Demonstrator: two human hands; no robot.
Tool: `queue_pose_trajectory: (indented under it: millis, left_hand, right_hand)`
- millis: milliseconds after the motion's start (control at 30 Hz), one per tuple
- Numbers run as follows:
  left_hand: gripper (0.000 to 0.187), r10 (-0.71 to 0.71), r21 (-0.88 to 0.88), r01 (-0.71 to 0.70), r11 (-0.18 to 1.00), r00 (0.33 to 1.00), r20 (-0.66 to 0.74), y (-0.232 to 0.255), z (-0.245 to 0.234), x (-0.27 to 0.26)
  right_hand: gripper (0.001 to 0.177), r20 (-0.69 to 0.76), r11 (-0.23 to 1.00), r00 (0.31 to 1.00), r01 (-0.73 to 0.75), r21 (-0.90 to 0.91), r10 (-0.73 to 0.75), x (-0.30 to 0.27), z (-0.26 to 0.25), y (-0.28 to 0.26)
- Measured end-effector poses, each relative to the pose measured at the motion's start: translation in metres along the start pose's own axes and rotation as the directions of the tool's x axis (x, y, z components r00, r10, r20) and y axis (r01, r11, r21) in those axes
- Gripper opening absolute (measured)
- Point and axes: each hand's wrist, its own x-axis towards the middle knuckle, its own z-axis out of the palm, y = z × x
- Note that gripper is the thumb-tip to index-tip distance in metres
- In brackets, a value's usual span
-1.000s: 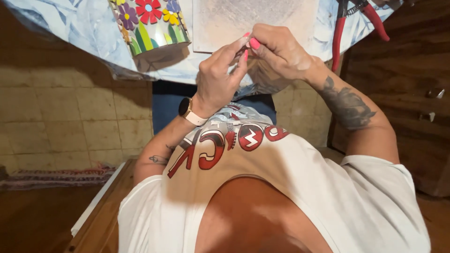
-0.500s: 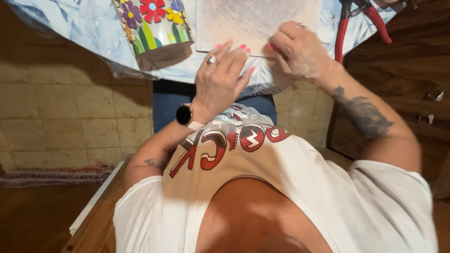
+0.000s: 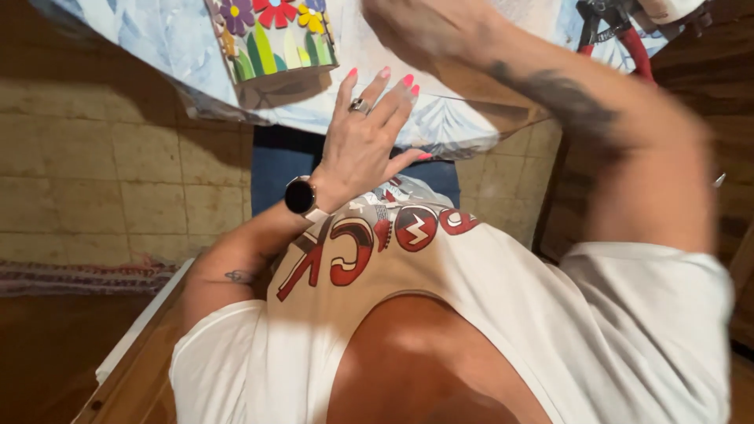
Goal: Decorating a cylindrical container with small floral mosaic pieces using glue
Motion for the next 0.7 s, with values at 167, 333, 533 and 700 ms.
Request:
queue_pose_trajectory:
  millis: [167, 333, 533, 700]
  left_hand:
    - [0.069, -0.026, 0.052, 0.022, 0.998, 0.996, 0.082, -0.001, 0.010, -0.001]
    - [0.050, -0.054, -0.123, 0.051, 0.991, 0.998, -0.020, 0.008, -0.002, 0.007]
    - [0.040, -0.242, -0.510, 0.086, 0.856, 0.938, -0.248, 0.018, -0.003, 0.021]
    - [0.036, -0.246, -0.623, 0.031, 0.782, 0.933, -0.262, 0.023, 0.001, 0.025]
  right_hand:
    - [0.015, 0.453, 0.469, 0.705, 0.705, -0.531, -0.546, -0.071, -0.062, 0.008]
    - [0.037, 0.694, 0.802, 0.635, 0.580, -0.139, -0.339, -0.118, -0.057, 0.027]
    - [0.027, -0.020, 0.558, 0.952, -0.162, 0.814, 0.306, -0.078, -0.066, -0.052]
    - [0.024, -0.003, 0.392, 0.890, -0.197, 0.899, 0.455, -0.069, -0.086, -0.067]
